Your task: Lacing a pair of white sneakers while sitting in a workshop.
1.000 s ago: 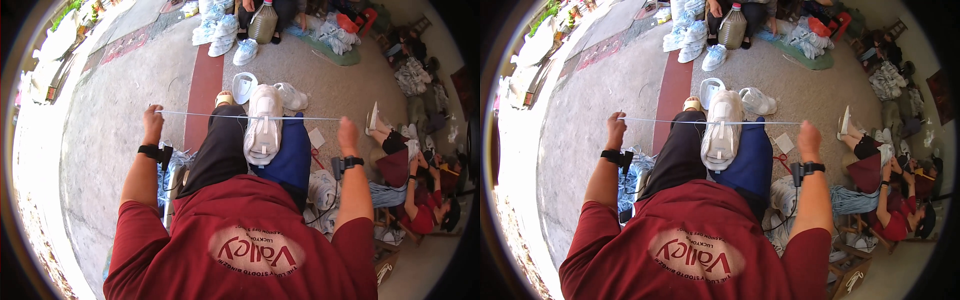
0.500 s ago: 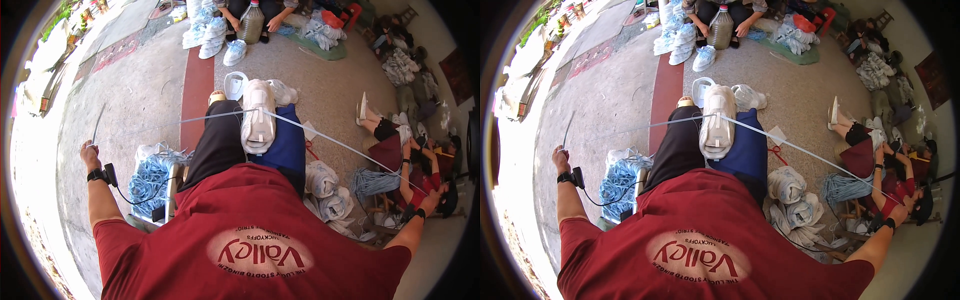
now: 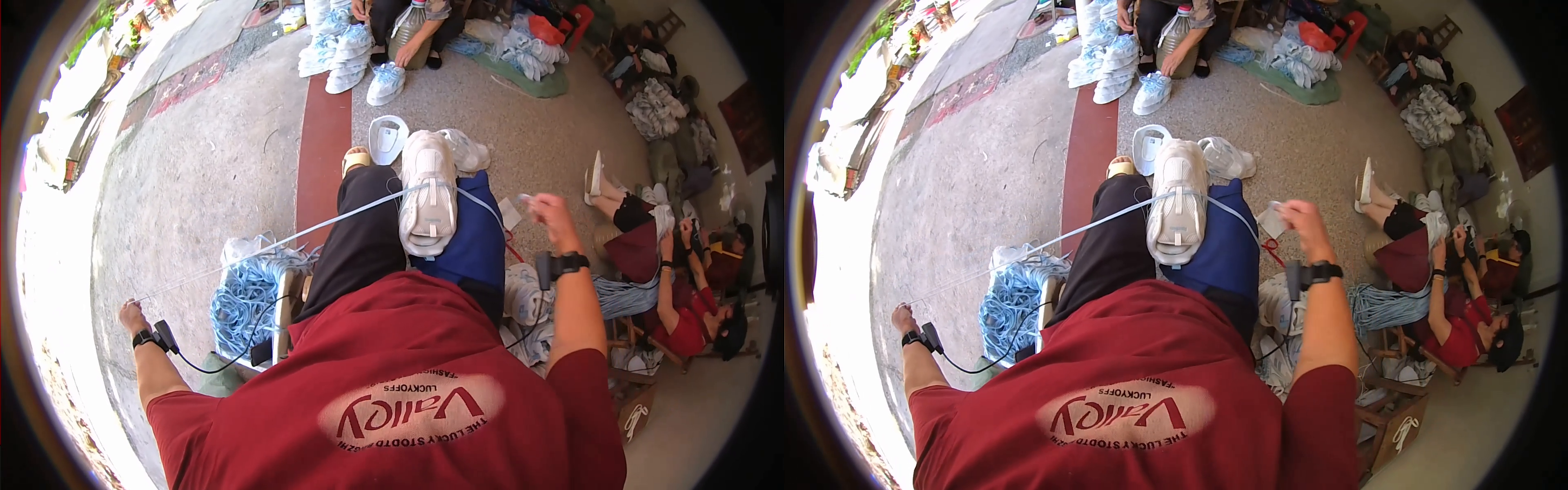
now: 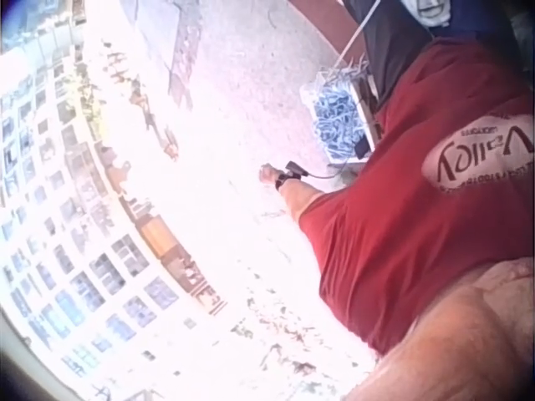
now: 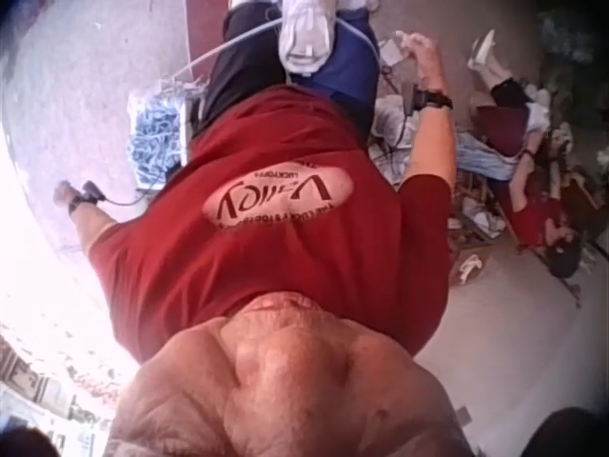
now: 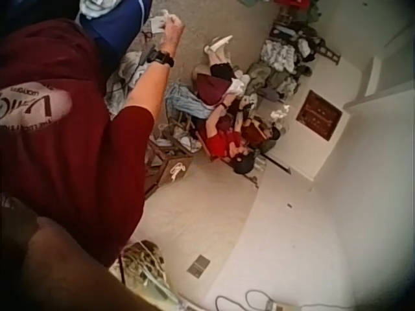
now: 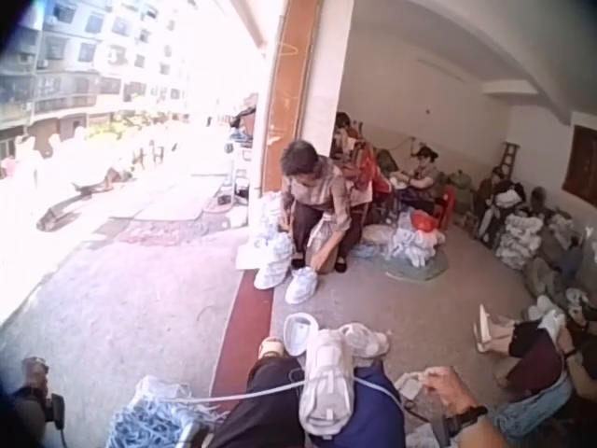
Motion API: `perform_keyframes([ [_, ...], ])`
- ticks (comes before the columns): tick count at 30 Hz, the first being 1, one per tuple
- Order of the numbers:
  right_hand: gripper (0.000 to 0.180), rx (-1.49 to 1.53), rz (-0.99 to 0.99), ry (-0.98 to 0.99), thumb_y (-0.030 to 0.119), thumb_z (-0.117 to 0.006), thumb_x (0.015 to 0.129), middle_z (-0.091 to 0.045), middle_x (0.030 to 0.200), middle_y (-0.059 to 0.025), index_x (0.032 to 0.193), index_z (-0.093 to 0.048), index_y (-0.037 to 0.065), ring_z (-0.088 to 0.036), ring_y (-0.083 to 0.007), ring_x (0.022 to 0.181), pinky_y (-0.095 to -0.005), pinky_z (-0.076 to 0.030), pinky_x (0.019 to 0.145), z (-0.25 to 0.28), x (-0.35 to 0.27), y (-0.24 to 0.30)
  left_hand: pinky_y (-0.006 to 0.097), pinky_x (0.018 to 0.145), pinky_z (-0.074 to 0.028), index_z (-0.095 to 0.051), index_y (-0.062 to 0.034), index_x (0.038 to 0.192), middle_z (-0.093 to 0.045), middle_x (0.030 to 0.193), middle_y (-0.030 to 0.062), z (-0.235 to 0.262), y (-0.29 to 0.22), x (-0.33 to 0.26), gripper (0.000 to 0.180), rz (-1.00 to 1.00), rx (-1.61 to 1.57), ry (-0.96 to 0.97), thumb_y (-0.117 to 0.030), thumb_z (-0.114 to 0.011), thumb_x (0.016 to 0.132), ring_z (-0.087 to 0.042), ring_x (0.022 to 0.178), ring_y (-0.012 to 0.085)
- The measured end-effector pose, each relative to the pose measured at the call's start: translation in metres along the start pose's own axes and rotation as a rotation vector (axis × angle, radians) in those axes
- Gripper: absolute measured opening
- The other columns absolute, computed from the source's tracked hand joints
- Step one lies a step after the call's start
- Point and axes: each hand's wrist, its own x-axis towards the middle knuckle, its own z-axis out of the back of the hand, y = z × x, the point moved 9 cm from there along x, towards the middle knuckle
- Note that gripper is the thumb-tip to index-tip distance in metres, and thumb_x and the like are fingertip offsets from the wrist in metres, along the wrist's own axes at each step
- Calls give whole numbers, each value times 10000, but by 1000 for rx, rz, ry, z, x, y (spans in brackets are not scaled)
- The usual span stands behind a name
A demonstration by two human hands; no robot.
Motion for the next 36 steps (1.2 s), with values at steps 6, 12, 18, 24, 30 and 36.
perform_keyframes([
  [6, 150, -362, 84, 449, 124, -584, 750, -573, 635, -71, 695, -592, -15, -541, -139, 575, -283, -439, 556, -157, 42, 26, 209, 345, -323, -564, -47, 929, -502, 624, -5, -132, -35, -132, 119, 114, -185, 584, -141, -533, 864, -421, 406, 74],
  [12, 174, -930, 197, -298, 175, -558, 749, -592, 774, -215, 710, -617, 16, -558, -401, 729, -459, -448, 645, -50, 72, 44, 210, 369, -295, -632, -61, 734, -505, 547, -30, -259, -101, -311, 115, -283, 345, 1164, -154, -609, 799, -418, 427, 46],
  [18, 101, -1123, 907, -422, 128, -632, 710, -599, 671, -161, 686, -638, 31, -576, -336, 659, -423, -446, 598, -71, 25, 96, 202, 470, -330, -603, -71, 731, -496, 587, -45, -303, -146, -424, 141, -324, 299, 1524, -188, -635, 804, -437, 516, 55],
  [24, 96, -173, 274, -21, 62, -675, 717, -570, 588, -39, 668, -618, 2, -512, -147, 515, -301, -430, 500, -117, 48, 47, 193, 498, -353, -638, -24, 810, -547, 648, -22, -315, -181, -496, 227, -181, 186, 1720, -229, -570, 881, -413, 524, 43],
  [30, 83, 451, 3, 122, 16, -629, 772, -567, 602, -34, 696, -603, 1, -479, -86, 477, -196, -379, 468, -152, 66, 13, 226, 525, -426, -617, -26, 884, -630, 813, 15, -338, -252, -627, 188, -735, 6, 1858, -190, -527, 901, -527, 561, 99],
  [36, 63, 443, 107, 18, 14, -636, 757, -562, 648, 21, 705, -600, 12, -472, -42, 612, -204, -391, 572, -150, 77, 11, 344, 596, -507, -579, -25, 904, -612, 1059, 81, -332, -281, -688, 125, -1832, 160, 1378, -76, -528, 801, -630, 754, 275],
])
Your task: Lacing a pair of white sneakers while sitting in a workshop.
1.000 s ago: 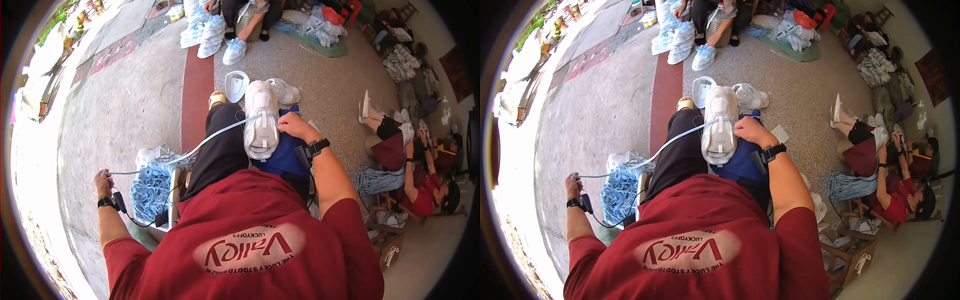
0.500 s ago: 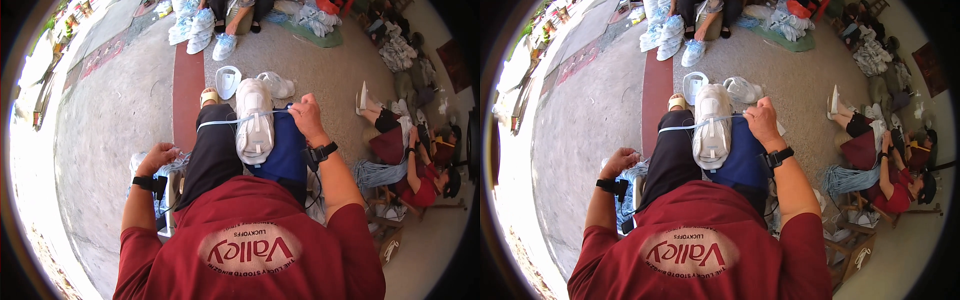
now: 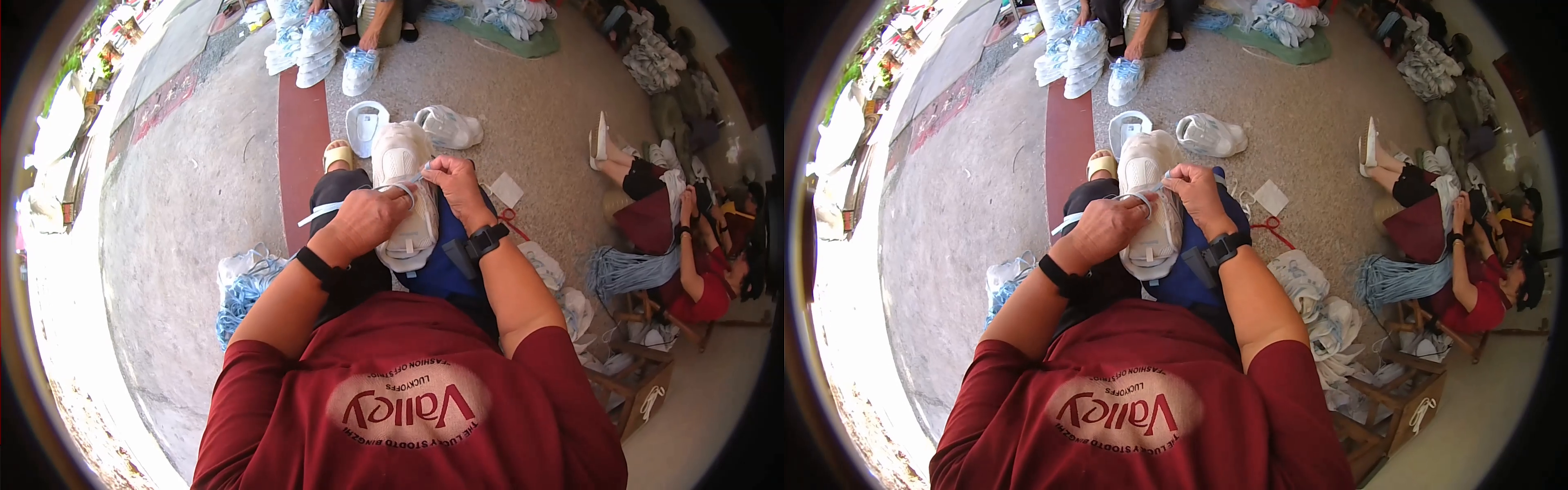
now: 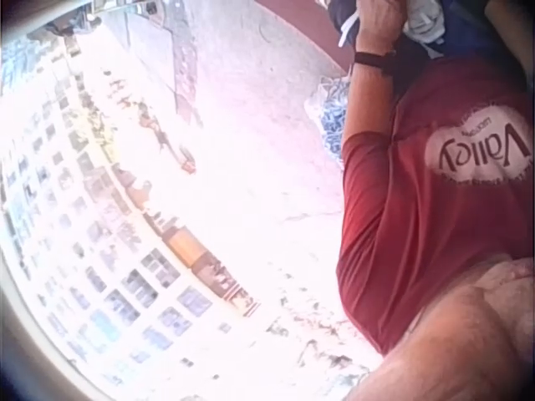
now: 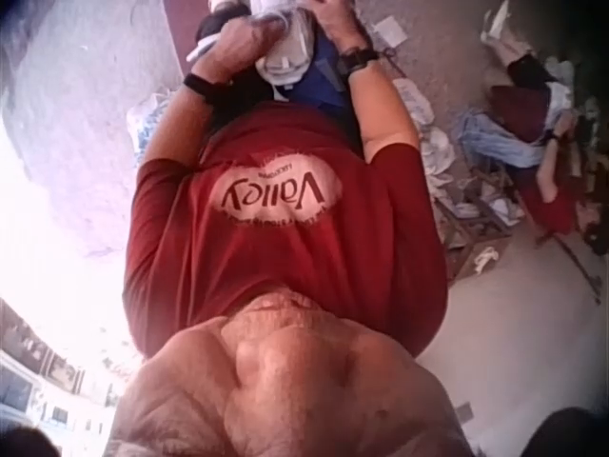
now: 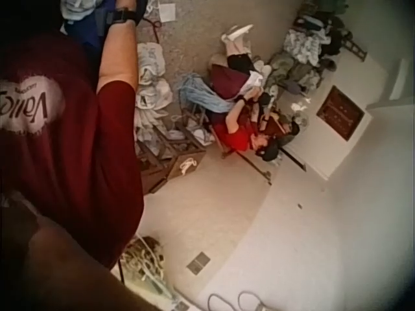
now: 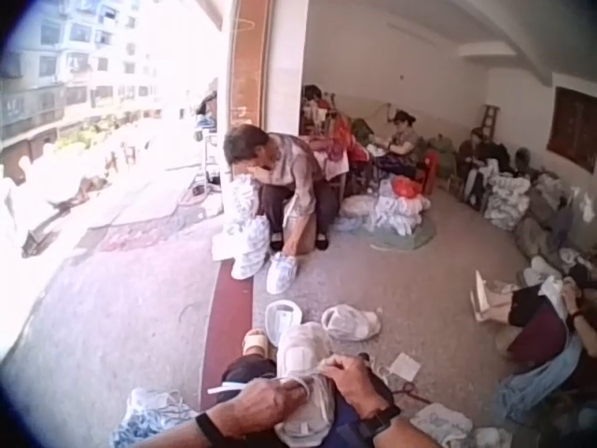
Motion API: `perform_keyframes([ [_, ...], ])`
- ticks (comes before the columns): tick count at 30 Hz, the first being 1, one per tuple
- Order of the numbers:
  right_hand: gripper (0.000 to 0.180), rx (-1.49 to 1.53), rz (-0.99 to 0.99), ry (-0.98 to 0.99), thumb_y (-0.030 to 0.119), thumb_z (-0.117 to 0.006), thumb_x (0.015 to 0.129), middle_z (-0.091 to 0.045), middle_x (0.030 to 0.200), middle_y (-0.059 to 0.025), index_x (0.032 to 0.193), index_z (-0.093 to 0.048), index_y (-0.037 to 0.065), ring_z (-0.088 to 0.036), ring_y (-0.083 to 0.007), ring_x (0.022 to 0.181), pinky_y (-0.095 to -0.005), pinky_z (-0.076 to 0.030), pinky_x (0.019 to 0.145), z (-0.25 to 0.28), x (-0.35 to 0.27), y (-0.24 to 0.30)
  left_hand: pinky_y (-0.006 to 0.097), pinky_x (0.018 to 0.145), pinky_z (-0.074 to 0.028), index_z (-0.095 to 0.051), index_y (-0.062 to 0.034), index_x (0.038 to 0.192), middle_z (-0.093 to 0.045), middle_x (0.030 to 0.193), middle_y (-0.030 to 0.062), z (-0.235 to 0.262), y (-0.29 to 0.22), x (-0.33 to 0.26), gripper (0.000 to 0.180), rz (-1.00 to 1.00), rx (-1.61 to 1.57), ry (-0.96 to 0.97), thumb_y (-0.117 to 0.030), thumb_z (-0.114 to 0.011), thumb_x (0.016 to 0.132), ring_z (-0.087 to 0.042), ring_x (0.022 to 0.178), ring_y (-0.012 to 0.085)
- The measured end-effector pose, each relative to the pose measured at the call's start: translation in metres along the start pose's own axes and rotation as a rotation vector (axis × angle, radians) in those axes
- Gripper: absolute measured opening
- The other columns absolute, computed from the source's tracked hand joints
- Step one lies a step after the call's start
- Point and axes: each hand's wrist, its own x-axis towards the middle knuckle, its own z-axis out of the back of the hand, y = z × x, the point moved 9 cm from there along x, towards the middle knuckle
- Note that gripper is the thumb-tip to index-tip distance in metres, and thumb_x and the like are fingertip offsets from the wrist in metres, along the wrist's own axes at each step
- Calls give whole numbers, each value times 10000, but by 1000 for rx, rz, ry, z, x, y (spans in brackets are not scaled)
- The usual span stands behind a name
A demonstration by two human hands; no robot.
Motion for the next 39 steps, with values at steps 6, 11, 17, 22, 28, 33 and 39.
perform_keyframes([
  [6, 85, -374, 250, -47, 23, -640, 728, -550, 593, -43, 690, -569, -6, -500, -107, 550, -264, -410, 526, -6, -2, 21, 330, 586, -513, -560, -32, 935, -605, 1094, 52, -2, 8, -1, 175, 66, 96, -106, -72, -529, 768, -632, 740, 254],
  [11, 131, -1092, 518, -82, 103, -618, 713, -583, 647, -176, 682, -530, 10, -564, -340, 592, -380, -439, 547, -38, -12, 46, 336, 660, -522, -578, -46, 1013, -594, 1129, 50, -3, 17, -3, 208, 124, -88, -139, -85, -516, 819, -629, 819, 269],
  [17, 193, -907, 50, 147, 166, -654, 681, -603, 711, -204, 677, -541, 9, -607, -361, 724, -433, -469, 599, -31, 16, 21, 347, 708, -519, -575, -30, 1034, -587, 1150, 65, -1, 19, -7, 208, 96, -167, -159, -122, -513, 858, -621, 864, 278],
  [22, 177, -1033, 229, 45, 136, -665, 660, -588, 668, -202, 641, -550, 3, -591, -351, 667, -409, -451, 574, -34, 13, 21, 347, 666, -516, -580, -46, 1028, -614, 1043, 72, 3, 12, -8, 222, 84, -118, -222, -99, -516, 822, -624, 811, 274],
  [28, 178, -714, 118, -73, 154, -680, 662, -589, 651, -195, 722, -592, 12, -598, -351, 634, -428, -458, 564, -14, 9, 11, 349, 592, -501, -573, -30, 1016, -617, 940, 92, -4, -3, -5, 265, 142, 129, -130, -65, -498, 764, -623, 710, 260],
  [33, 154, -1132, 309, -105, 156, -594, 744, -594, 670, -185, 788, -593, 8, -594, -360, 690, -447, -480, 637, -34, -13, 29, 359, 592, -500, -573, -34, 985, -621, 948, 87, -1, -9, -7, 244, 114, 151, -173, -76, -509, 754, -622, 694, 271],
  [39, 166, -1151, 239, 170, 151, -572, 763, -598, 796, -211, 775, -562, -14, -532, -382, 917, -446, -444, 750, -44, -23, 37, 355, 604, -503, -577, -45, 904, -616, 909, 81, -9, -2, -3, 175, 165, 122, -109, -90, -514, 748, -620, 713, 272],
])
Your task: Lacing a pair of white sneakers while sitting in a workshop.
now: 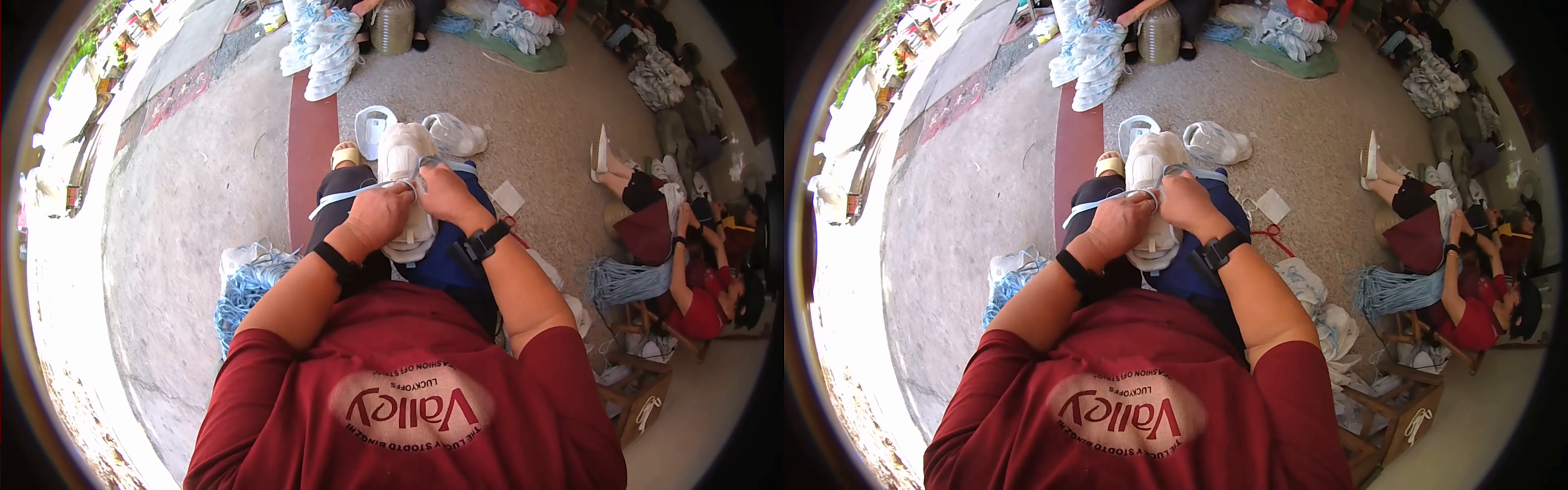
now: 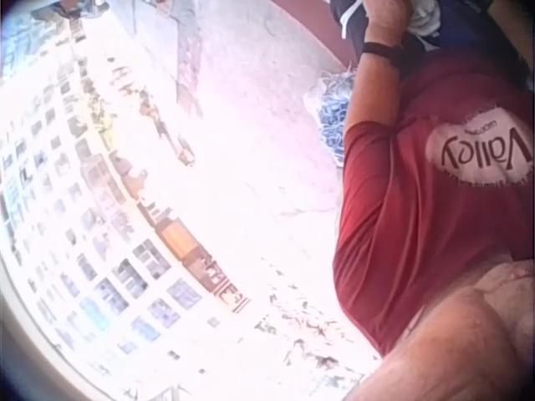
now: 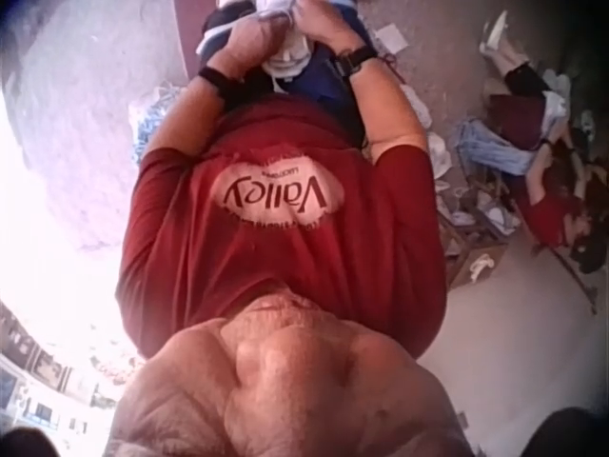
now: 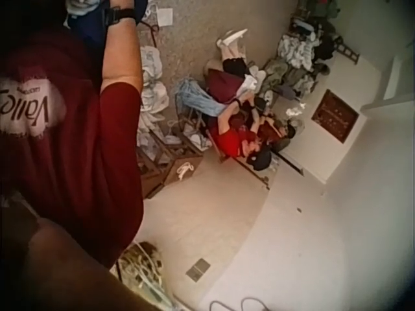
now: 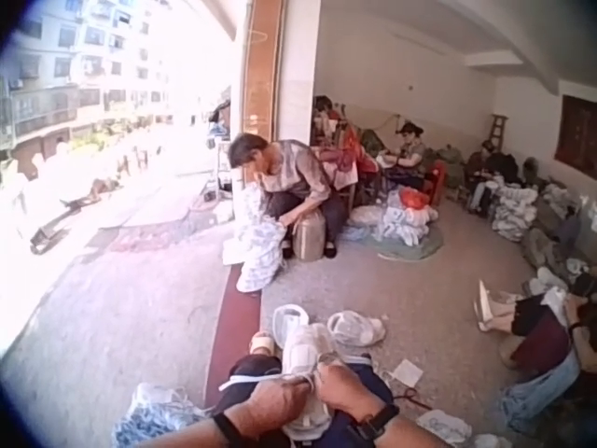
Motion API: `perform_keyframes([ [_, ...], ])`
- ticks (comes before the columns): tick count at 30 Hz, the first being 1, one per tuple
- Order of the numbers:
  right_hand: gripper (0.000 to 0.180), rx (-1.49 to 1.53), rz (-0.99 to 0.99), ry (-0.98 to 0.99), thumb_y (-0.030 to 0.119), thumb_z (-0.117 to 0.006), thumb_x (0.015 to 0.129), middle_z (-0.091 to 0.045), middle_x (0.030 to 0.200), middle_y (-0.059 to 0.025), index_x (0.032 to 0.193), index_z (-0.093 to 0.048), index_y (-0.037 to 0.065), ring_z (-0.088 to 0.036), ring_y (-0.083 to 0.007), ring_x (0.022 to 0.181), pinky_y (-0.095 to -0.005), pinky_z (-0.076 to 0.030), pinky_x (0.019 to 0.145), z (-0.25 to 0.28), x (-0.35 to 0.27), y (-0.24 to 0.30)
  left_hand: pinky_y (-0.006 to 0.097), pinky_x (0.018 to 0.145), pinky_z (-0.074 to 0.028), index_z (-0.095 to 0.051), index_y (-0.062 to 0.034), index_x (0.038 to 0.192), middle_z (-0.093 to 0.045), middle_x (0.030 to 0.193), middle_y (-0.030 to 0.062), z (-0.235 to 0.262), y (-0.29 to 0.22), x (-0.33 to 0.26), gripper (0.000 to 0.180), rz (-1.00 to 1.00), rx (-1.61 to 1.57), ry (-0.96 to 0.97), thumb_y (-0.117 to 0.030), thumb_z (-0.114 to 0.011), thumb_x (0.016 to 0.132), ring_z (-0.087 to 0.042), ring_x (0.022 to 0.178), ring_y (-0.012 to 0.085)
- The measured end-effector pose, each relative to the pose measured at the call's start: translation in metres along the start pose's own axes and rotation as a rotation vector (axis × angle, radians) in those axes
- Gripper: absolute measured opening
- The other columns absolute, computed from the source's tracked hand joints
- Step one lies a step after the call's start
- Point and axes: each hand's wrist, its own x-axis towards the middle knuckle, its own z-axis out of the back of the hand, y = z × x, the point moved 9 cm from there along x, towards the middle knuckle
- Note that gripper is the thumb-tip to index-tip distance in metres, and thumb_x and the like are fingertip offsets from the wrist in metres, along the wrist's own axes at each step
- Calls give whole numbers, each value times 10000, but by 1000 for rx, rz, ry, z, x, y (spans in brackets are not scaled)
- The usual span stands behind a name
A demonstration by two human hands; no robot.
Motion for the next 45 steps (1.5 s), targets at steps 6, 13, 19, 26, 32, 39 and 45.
perform_keyframes([
  [6, 143, -182, 13, -48, 142, -628, 696, -630, 801, -184, 735, -633, 4, -573, -367, 887, -428, -479, 745, -2, 10, 15, 344, 602, -508, -595, -64, 884, -619, 892, 69, -4, 4, 0, 158, -7, 47, 15, -94, -516, 750, -626, 716, 254],
  [13, 86, 1, 152, 53, 60, -547, 671, -594, 775, -226, 709, -603, 7, -582, -390, 780, -428, -463, 676, -5, 18, -9, 329, 600, -511, -611, -68, 931, -627, 928, 48, -4, 3, -4, 191, -46, 15, -67, -113, -517, 771, -630, 735, 226],
  [19, 48, 173, 108, 0, 61, -557, 632, -583, 726, -212, 626, -601, 42, -577, -383, 719, -427, -457, 628, -6, 16, -18, 341, 579, -503, -596, -83, 950, -621, 912, 39, -2, 0, -2, 206, -59, 32, -88, -129, -478, 787, -632, 697, 241],
  [26, 63, 231, 124, -47, 46, -541, 630, -578, 700, -204, 625, -604, 38, -578, -377, 687, -409, -458, 607, -6, 11, -22, 347, 601, -507, -596, -76, 847, -607, 841, 76, -18, 9, 23, 129, 79, 180, -3, -169, -524, 795, -629, 734, 250],
  [32, 73, 323, 80, -35, 38, -563, 692, -589, 678, -188, 712, -617, -6, -599, -301, 628, -347, -453, 586, -5, 9, -22, 363, 622, -510, -584, -27, 842, -623, 842, 138, -17, 0, 37, 168, 171, 261, 130, -143, -472, 796, -639, 758, 271],
  [39, 112, 256, 331, -254, 75, -606, 701, -595, 789, -171, 801, -619, 27, -590, -327, 744, -378, -474, 667, 23, -31, 18, 346, 610, -487, -594, 25, 725, -637, 726, 155, 12, -27, -17, 182, 147, -327, 192, -139, -535, 777, -628, 651, 264],
  [45, 105, 336, 546, -196, 75, -600, 739, -581, 770, -141, 820, -591, 9, -593, -335, 762, -391, -475, 661, 45, -47, 75, 242, 559, -388, -607, 9, 828, -512, 677, -36, 11, 15, -46, 190, 419, -973, 91, -175, -573, 864, -434, 634, 46],
])
